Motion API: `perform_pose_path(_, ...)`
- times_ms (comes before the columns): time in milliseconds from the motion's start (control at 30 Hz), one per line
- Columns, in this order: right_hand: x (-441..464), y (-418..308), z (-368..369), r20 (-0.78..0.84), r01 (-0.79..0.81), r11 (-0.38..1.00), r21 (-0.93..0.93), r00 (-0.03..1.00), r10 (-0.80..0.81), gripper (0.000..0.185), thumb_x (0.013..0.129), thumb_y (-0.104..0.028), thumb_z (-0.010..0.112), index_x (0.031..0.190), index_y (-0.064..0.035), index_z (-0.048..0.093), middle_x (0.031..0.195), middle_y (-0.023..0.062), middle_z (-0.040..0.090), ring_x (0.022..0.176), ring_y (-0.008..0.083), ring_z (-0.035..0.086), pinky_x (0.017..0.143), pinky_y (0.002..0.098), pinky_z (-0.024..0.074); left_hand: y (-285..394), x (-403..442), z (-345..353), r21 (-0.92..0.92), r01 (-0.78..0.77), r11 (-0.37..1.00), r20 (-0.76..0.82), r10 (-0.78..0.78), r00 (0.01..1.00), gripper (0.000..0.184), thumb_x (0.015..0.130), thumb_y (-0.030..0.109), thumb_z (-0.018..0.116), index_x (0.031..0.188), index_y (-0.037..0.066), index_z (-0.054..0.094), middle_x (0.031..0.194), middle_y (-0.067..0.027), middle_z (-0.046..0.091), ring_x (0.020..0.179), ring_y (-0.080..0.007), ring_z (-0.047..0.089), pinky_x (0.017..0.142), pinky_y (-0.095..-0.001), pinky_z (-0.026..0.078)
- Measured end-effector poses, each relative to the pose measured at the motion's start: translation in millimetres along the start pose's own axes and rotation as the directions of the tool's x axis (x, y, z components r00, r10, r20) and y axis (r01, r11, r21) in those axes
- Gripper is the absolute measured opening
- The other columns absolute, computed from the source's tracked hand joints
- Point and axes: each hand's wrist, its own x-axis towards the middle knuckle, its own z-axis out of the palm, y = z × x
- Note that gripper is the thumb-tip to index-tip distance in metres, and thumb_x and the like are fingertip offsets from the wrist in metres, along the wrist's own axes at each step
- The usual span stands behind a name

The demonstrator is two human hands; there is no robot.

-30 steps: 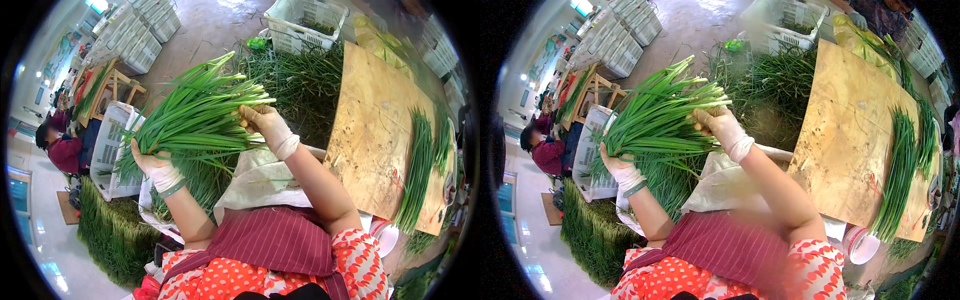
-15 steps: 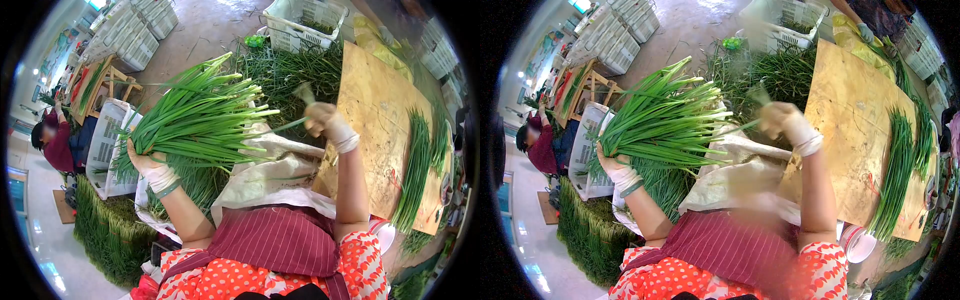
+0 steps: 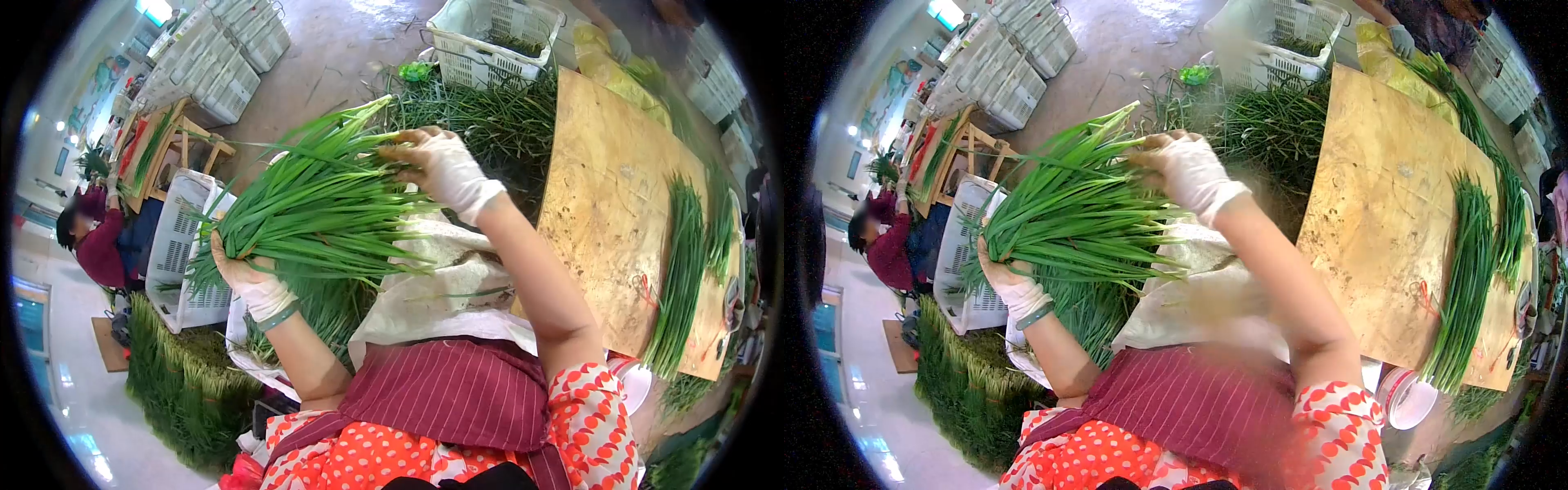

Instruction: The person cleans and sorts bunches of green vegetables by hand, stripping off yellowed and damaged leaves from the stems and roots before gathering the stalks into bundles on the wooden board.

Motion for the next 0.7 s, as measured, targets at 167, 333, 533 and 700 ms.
perform_pose_path(167,-4.8,10.6,10.9,0.134,-0.161,0.919,0.359,0.984,0.120,0.026,0.072,-0.015,0.069,0.097,-0.0081,0.066,0.089,0.0069,0.066,0.076,0.0229,0.062,0.071,0.0325,0.0497,7.4,-2.0,-3.5,-0.133,0.033,0.990,0.103,-0.019,0.994,0.033,0.083,0.025,0.052,0.107,0.003,0.057,0.108,-0.0149,0.059,0.099,-0.0317,0.056,0.090,-0.0479,0.042)
perform_pose_path(333,-16.5,-4.9,-24.0,0.456,-0.573,0.274,0.772,0.800,0.390,0.016,0.078,-0.009,0.066,0.090,0.0005,0.065,0.080,0.0038,0.066,0.069,0.0059,0.057,0.060,0.0208,0.0480,0.9,-1.8,3.6,-0.067,-0.074,0.995,-0.021,0.073,0.997,0.031,0.083,0.025,0.051,0.105,0.004,0.058,0.105,-0.0132,0.060,0.097,-0.0299,0.056,0.088,-0.0479,0.043)
perform_pose_path(533,-33.0,-1.6,-51.0,0.492,-0.590,0.381,0.712,0.806,0.328,0.018,0.079,-0.009,0.064,0.092,0.0036,0.063,0.084,0.0088,0.066,0.073,0.0104,0.059,0.069,0.0221,0.0482,-4.6,6.1,-1.6,-0.052,-0.001,0.999,-0.018,0.000,1.000,0.027,0.083,0.024,0.050,0.101,0.006,0.060,0.102,-0.0098,0.062,0.095,-0.0269,0.057,0.088,-0.0464,0.043)
perform_pose_path(700,-50.4,22.0,-79.4,0.450,-0.612,0.512,0.603,0.791,0.416,0.019,0.082,-0.018,0.063,0.089,-0.0004,0.064,0.077,0.0038,0.065,0.060,0.0070,0.052,0.055,0.0197,0.0441,-0.6,10.0,-2.7,-0.017,-0.016,1.000,-0.078,0.014,0.997,0.024,0.084,0.021,0.048,0.099,0.006,0.061,0.099,-0.0090,0.062,0.094,-0.0253,0.057,0.088,-0.0444,0.044)
